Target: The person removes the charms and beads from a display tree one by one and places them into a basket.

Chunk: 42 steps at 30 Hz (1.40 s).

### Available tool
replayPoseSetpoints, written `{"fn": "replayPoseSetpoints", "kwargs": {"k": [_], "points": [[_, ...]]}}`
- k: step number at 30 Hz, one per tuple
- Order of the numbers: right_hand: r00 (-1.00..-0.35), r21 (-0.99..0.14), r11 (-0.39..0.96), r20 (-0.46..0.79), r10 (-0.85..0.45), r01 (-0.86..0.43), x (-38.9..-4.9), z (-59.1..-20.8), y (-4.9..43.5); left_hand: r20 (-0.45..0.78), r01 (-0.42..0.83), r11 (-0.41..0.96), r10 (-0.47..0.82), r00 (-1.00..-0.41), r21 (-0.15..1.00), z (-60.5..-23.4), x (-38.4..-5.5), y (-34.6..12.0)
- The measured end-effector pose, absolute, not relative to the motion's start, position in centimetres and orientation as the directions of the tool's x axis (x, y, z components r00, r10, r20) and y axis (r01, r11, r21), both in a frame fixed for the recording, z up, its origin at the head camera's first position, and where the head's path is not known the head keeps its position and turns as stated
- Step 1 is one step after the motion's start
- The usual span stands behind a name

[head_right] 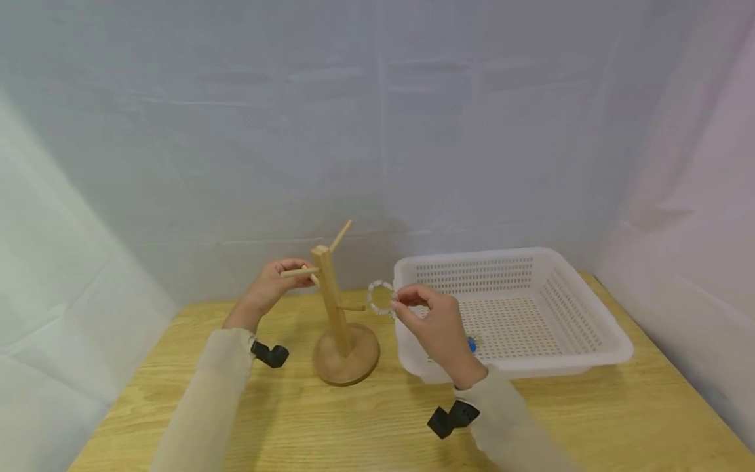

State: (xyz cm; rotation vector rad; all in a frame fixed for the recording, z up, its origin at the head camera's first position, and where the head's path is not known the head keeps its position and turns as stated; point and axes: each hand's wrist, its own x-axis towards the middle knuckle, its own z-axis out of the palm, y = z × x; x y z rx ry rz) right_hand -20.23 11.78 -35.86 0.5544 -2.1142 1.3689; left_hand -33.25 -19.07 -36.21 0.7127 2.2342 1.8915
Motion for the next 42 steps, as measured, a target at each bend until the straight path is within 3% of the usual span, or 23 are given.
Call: {"fn": "replayPoseSetpoints", "kwargs": {"k": [14, 42], "points": [[-0.792, -0.665, 0.523, 0.61, -0.033, -0.533, -20.5, -36.9, 14.9, 0.179, 0.247, 0.114, 0.417, -0.891, 0.962, -36.2, -33.0, -19.2], [-0.841, -0.648, 0.621, 0.541, -0.033, -0.441, -21.7, -39.5, 19.9, 0.181, 0.243, 0.094, 0.429, -0.885, 0.965, -36.0, -33.1, -19.0]]}}
